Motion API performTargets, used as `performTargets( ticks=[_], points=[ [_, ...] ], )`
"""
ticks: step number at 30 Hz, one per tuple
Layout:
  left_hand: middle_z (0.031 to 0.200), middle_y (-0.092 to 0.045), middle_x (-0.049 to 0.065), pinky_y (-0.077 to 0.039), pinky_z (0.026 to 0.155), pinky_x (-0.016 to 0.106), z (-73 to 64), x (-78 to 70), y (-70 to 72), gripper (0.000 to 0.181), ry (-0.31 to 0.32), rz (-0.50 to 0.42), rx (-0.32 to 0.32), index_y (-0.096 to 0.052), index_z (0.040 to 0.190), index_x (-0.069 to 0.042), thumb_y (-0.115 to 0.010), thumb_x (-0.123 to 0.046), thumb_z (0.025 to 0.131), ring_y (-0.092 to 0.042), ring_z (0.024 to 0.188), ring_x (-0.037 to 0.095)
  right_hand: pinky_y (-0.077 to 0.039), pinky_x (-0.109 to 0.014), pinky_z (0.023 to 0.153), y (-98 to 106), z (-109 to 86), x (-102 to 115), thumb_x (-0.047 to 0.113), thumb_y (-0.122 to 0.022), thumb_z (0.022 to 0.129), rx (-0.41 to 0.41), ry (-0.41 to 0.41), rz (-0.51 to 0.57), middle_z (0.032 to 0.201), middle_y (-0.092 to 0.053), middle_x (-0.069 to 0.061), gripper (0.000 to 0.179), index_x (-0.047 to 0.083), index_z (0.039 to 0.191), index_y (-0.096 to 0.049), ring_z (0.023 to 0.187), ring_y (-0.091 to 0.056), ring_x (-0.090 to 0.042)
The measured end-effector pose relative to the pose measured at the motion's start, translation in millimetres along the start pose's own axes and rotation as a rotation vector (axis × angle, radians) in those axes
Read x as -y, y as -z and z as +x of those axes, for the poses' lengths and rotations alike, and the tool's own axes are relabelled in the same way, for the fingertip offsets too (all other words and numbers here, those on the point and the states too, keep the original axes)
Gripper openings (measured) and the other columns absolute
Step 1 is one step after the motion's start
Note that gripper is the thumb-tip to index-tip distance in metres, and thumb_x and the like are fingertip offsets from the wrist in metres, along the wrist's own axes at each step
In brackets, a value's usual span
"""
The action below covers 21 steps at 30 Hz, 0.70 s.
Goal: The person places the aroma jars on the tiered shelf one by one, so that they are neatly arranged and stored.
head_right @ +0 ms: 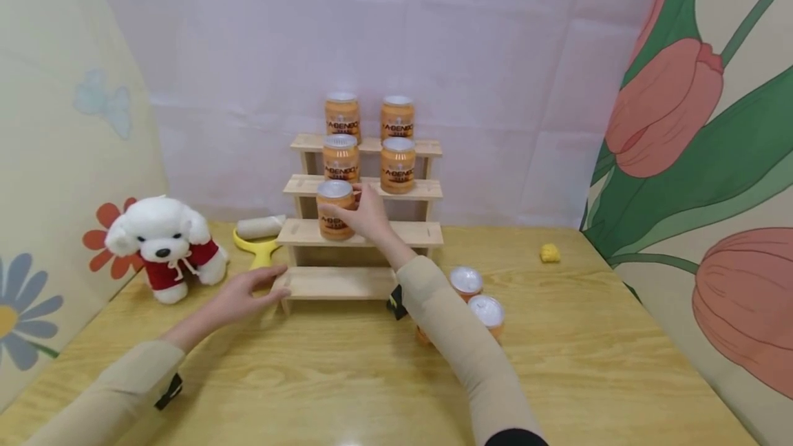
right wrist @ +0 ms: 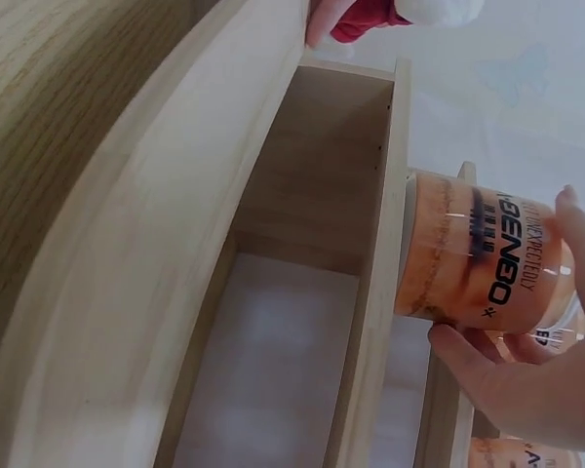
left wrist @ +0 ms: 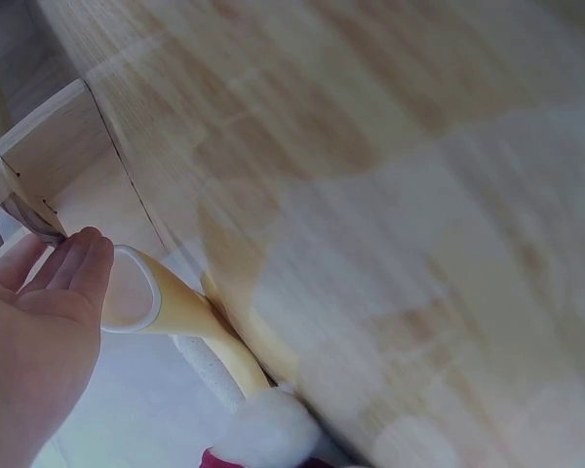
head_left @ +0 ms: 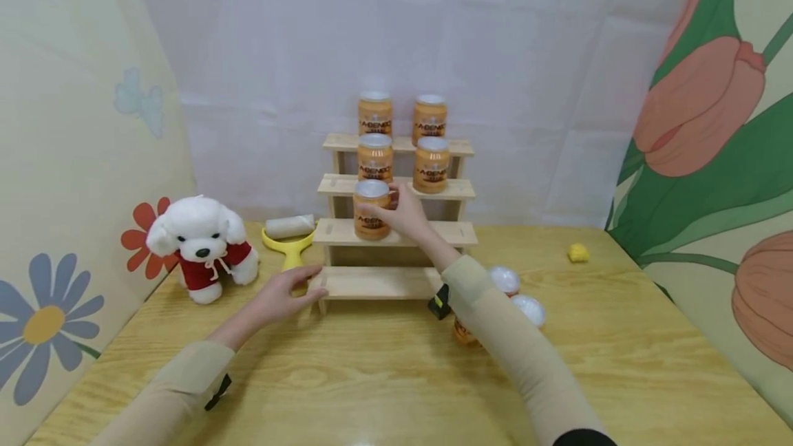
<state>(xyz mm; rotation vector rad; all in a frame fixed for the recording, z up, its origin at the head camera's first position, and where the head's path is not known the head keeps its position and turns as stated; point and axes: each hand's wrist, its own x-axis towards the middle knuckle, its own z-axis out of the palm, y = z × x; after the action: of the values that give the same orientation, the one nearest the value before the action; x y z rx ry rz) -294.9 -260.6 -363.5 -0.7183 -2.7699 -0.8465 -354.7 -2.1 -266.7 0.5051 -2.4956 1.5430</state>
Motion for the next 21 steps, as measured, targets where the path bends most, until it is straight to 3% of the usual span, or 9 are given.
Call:
performTargets(
  ticks=[5, 21],
  points=[
    [0.131, -0.054, 0.023, -0.044, 0.097, 0.052, -0.6, 0.6, -1.2, 0.059, 0.000, 0.000, 0.001, -0.051, 0.131, 0.004, -0.063, -0.036, 0.090, -0.052, 0.119, 0.039, -0.052, -0.034, 0.088, 3, -4.4, -4, 0.036, -0.073, 0.082, 0.055, -0.025, 0.015, 0.124, -0.057, -0.009, 0.065, 0.008, 0.134, -0.045, 0.108, -0.057, -0.022],
    [0.132, -0.052, 0.024, -0.043, 0.098, 0.053, 0.1, -0.8, -1.0, 0.061, 0.011, -0.013, 0.017, -0.049, 0.133, 0.005, -0.061, -0.038, 0.090, -0.050, 0.121, 0.041, -0.045, -0.036, 0.102, 37, -27.7, -11, 0.038, -0.070, 0.083, 0.072, -0.048, 0.021, 0.136, -0.052, -0.008, 0.066, 0.010, 0.138, -0.045, 0.122, -0.052, -0.022]
  ],
)
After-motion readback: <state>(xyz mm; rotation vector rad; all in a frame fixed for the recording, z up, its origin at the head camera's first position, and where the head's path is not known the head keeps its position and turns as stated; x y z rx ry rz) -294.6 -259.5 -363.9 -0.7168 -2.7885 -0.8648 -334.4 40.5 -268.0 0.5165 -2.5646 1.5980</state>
